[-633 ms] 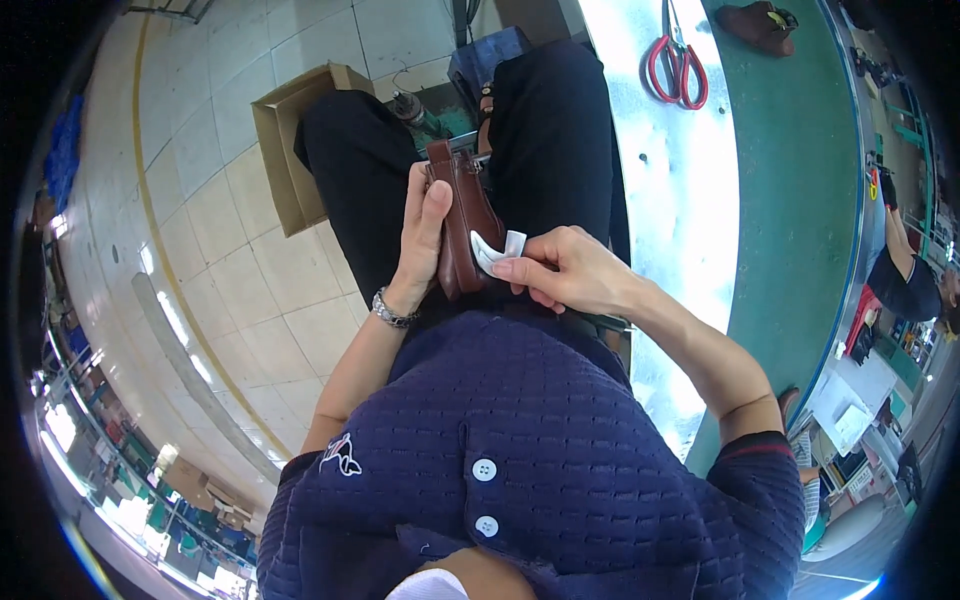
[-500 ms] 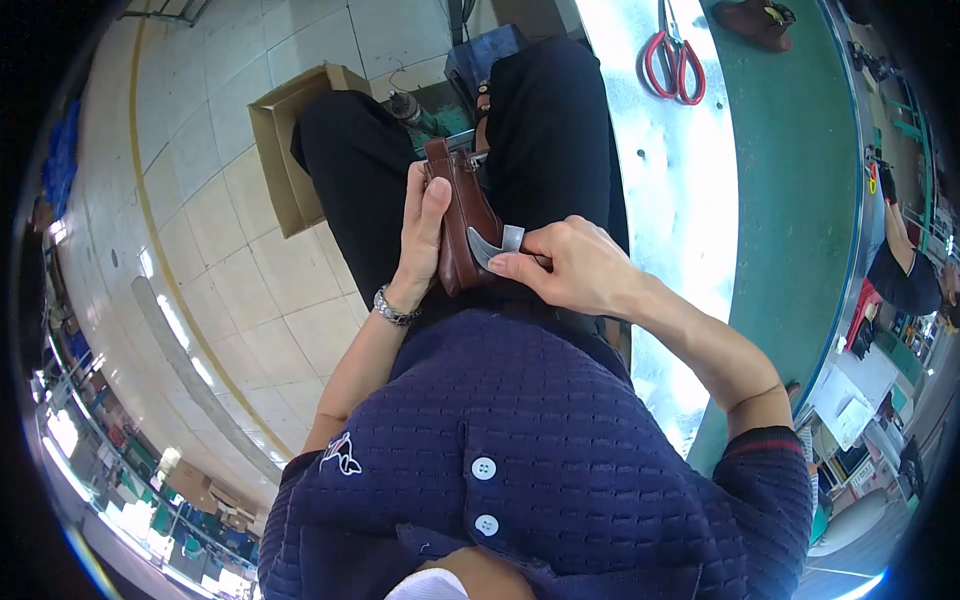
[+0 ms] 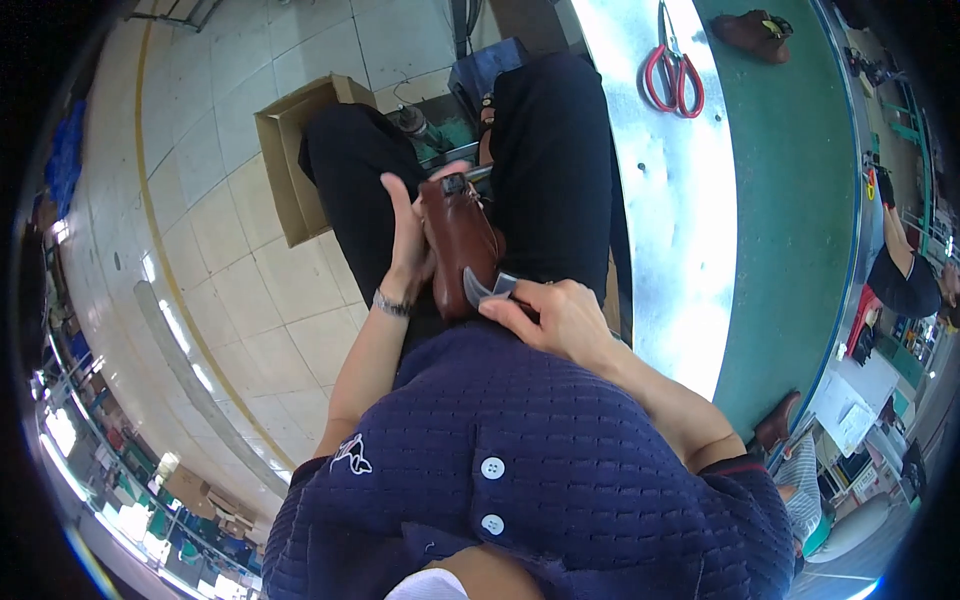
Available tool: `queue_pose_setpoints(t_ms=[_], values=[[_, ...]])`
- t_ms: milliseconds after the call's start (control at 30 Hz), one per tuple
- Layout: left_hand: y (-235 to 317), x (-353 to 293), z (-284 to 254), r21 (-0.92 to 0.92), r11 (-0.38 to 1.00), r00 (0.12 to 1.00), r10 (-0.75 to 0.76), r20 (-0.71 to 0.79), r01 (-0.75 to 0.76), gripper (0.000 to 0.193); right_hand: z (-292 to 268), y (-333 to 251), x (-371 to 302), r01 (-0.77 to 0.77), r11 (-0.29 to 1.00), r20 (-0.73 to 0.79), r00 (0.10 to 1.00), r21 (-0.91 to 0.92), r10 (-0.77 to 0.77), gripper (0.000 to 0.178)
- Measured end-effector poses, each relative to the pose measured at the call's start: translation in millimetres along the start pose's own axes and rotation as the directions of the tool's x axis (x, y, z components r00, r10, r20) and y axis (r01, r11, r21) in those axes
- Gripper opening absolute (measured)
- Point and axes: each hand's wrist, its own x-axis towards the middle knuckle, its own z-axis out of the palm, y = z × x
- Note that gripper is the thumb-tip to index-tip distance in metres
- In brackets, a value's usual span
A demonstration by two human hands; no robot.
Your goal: Adjusting and stretching shoe uppers onto lasts using pliers and hand tools.
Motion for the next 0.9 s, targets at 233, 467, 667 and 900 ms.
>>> queue_pose_setpoints(t_ms=[233,467,667,900], values=[[0,6,20,0.245,0.954,0.981,-0.189,0.036,0.174,0.096,-22,36,-16,-0.200,0.980,-0.170,0.965,0.013,0.200,0.029],[35,-3,79,0.507,0.846,0.971,0.048,0.236,-0.165,0.088,-56,159,-34,-0.523,0.769,-0.621,0.754,-0.369,0.214,0.031],[53,6,102,0.583,0.773,0.937,0.040,0.346,-0.248,0.083,-60,146,-16,-0.589,0.750,-0.633,0.712,-0.301,0.304,0.037],[72,25,156,0.396,0.916,0.780,-0.295,0.552,0.066,0.084,-95,64,70,0.517,0.852,-0.386,0.771,-0.082,-0.506,0.029]])
